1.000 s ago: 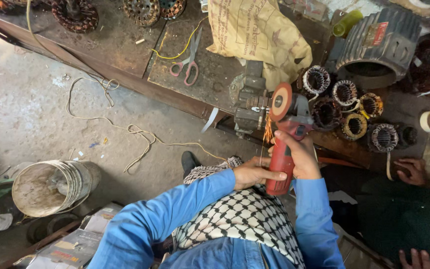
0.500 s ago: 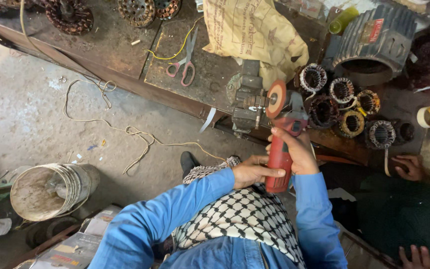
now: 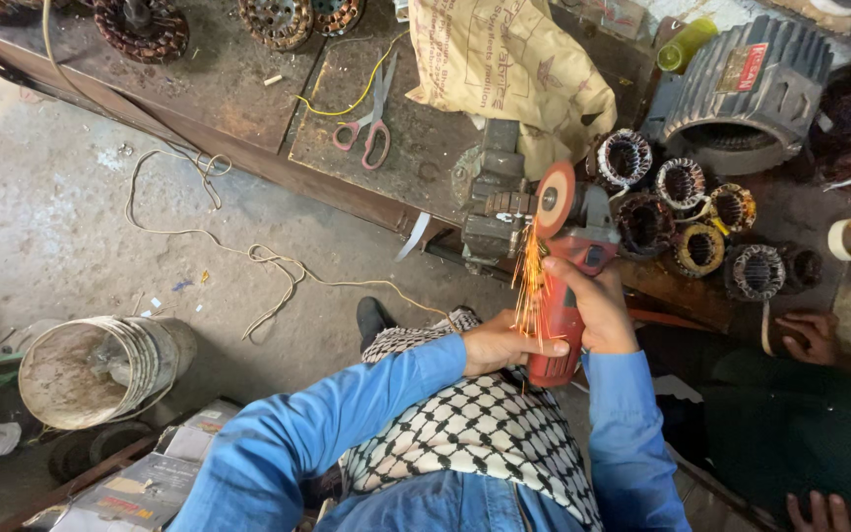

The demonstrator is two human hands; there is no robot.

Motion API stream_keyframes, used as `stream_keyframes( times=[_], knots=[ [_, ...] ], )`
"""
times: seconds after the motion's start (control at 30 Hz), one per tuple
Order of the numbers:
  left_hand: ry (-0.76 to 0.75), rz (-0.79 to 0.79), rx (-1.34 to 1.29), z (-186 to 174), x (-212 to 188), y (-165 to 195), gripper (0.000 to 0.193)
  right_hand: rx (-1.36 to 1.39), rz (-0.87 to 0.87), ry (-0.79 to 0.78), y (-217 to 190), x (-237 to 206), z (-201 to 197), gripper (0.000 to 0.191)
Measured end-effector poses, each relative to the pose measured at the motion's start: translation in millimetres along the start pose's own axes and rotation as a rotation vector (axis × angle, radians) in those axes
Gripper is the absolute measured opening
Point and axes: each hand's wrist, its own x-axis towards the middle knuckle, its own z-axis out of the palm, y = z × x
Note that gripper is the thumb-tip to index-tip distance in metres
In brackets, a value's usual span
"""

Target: The person uses a handheld angle grinder to grind a metal part clamped in a bench vise. Sparks fly as the grinder contacts the metal. The person repeatedly repositions the part in the vise and continues grinding different sections.

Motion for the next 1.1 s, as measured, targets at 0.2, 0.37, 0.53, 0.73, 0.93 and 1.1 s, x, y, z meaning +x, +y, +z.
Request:
stream_keyframes(
  times=[0.2, 0.37, 0.53, 0.73, 0.93, 1.1],
  knots=[
    [0.025, 0.025, -0.021, 1.0, 5.6, -2.4, 0.054, -0.019, 0.187, 0.012, -5.7, 7.7, -0.4, 0.036],
    [0.014, -0.023, -0.006, 2.9, 1.3, 1.1, 0.059, -0.043, 0.057, 0.044, -5.1, 1.2, 1.1, 0.042],
    [0.041, 0.021, -0.019, 3.3, 7.3, -1.1, 0.056, -0.076, 0.044, 0.018, 1.2, 10.5, -7.8, 0.03],
    [-0.017, 0.014, -0.084, 0.3, 8.7, -1.5, 0.052, -0.066, 0.115, 0.026, 17.0, 17.5, -18.9, 0.03],
    [0.015, -0.036, 0.035, 6.5, 3.1, 3.9, 0.057, -0.033, -0.05, -0.028, 15.1, 9.8, -17.7, 0.033],
    [0.012, -0.032, 0.039, 7.7, -0.4, 5.9, 0.059, -0.057, 0.008, 0.006, -2.3, -0.2, -5.6, 0.043]
  ],
)
